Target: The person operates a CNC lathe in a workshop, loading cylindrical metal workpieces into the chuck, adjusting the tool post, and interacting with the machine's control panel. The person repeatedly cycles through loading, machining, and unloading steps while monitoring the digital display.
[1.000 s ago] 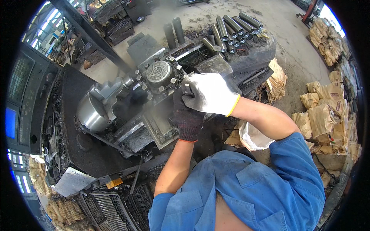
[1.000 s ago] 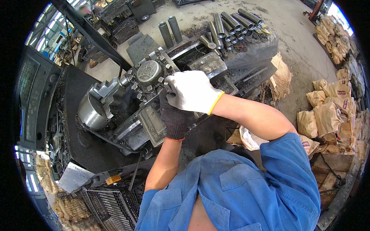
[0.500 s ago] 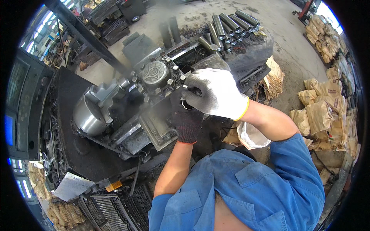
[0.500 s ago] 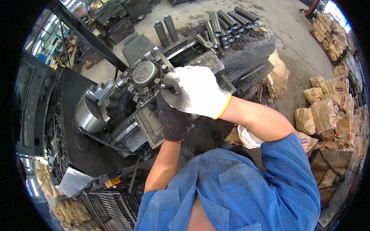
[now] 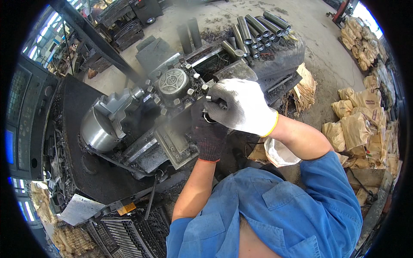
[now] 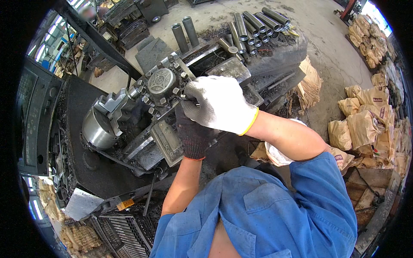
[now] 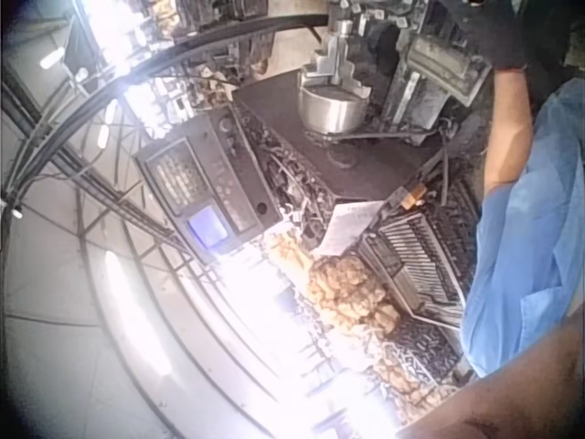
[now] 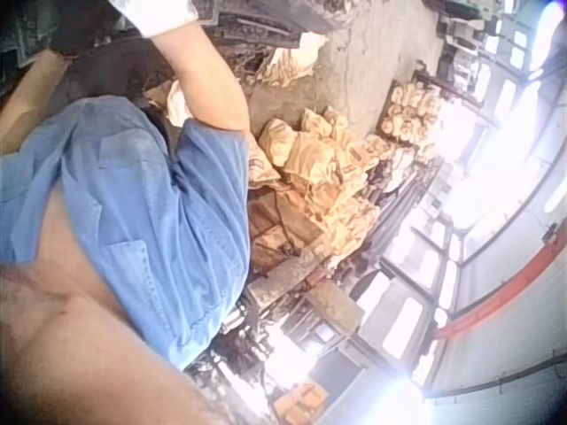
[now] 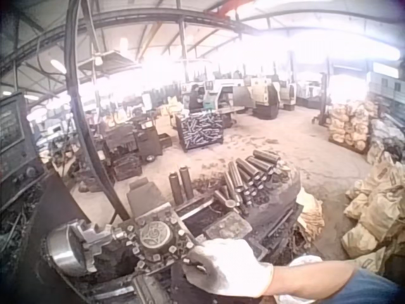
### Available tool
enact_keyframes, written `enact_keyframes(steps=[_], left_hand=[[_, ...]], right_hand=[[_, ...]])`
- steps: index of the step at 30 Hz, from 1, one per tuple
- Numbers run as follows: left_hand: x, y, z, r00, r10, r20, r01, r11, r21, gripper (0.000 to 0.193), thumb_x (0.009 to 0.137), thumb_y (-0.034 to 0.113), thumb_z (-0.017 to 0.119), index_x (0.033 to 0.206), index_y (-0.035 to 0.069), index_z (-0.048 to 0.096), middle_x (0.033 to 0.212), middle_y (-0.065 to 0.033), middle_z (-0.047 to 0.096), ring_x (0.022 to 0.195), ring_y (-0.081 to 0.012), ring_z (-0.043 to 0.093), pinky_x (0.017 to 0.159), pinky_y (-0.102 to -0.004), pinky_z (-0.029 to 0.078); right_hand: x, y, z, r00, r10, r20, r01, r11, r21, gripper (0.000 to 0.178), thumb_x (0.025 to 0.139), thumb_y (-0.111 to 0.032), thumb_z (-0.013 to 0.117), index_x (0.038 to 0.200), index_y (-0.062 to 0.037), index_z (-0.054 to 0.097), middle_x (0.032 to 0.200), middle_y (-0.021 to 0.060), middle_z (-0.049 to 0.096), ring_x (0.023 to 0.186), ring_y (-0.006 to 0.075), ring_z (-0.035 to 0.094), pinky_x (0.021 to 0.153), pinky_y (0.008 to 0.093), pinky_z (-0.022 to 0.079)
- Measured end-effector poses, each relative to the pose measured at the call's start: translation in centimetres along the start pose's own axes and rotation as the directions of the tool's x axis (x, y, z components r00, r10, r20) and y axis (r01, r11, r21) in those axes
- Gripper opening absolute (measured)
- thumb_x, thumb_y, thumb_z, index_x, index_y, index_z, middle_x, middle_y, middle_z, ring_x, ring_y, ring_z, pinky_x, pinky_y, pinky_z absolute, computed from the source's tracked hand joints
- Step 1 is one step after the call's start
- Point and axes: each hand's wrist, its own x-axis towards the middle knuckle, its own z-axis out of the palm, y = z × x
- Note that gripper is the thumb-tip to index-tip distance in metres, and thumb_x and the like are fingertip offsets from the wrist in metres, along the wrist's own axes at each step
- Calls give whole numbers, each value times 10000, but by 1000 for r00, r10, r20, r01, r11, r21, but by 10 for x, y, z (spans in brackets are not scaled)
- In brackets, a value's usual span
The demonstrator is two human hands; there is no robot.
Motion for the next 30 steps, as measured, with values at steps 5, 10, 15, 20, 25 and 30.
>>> enact_keyframes(steps=[5,10,15,20,25,30], left_hand=[[-4,-8,4,1000,-9,23,9,1000,28,654,801,211,922,1346,7,622,1295,-193,653,1206,-375,668,1032,-449,541],[-4,-6,6,999,-44,-12,43,996,-78,683,788,208,939,1353,7,613,1299,-183,653,1214,-369,666,1036,-444,540],[-3,-2,2,997,-76,19,78,995,-69,711,774,216,951,1361,9,607,1310,-182,648,1232,-373,651,1063,-455,526],[-7,-7,6,988,-149,27,151,972,-179,734,758,213,960,1369,13,607,1316,-183,644,1237,-370,643,1084,-455,515],[-7,-7,9,980,-200,20,199,946,-256,640,824,132,903,1377,29,596,1322,-141,644,1244,-274,640,1082,-410,522],[-9,-8,13,967,-251,48,242,839,-488,533,931,77,803,1404,24,562,1342,-120,637,1225,-211,643,1062,-369,529]], right_hand=[[10,-5,-7,999,-8,-34,8,1000,4,200,815,-291,818,865,-107,758,772,119,711,738,341,737,663,449,584],[8,-3,-4,999,-24,-28,24,1000,-1,194,821,-283,817,852,-105,748,766,120,706,742,349,731,676,451,582],[5,-3,0,1000,-20,-12,20,1000,-11,204,822,-276,815,834,-96,722,759,123,693,754,357,726,677,457,578],[6,-1,0,999,-39,-15,39,999,0,211,815,-271,816,835,-89,711,762,125,685,757,358,721,674,453,575],[-1,-2,7,1000,8,24,-7,999,-41,270,755,-288,870,897,-95,745,839,117,711,788,340,730,697,432,586],[-10,4,26,993,63,97,-57,996,-70,392,743,-339,890,996,-61,780,928,138,730,847,346,746,741,427,602]])
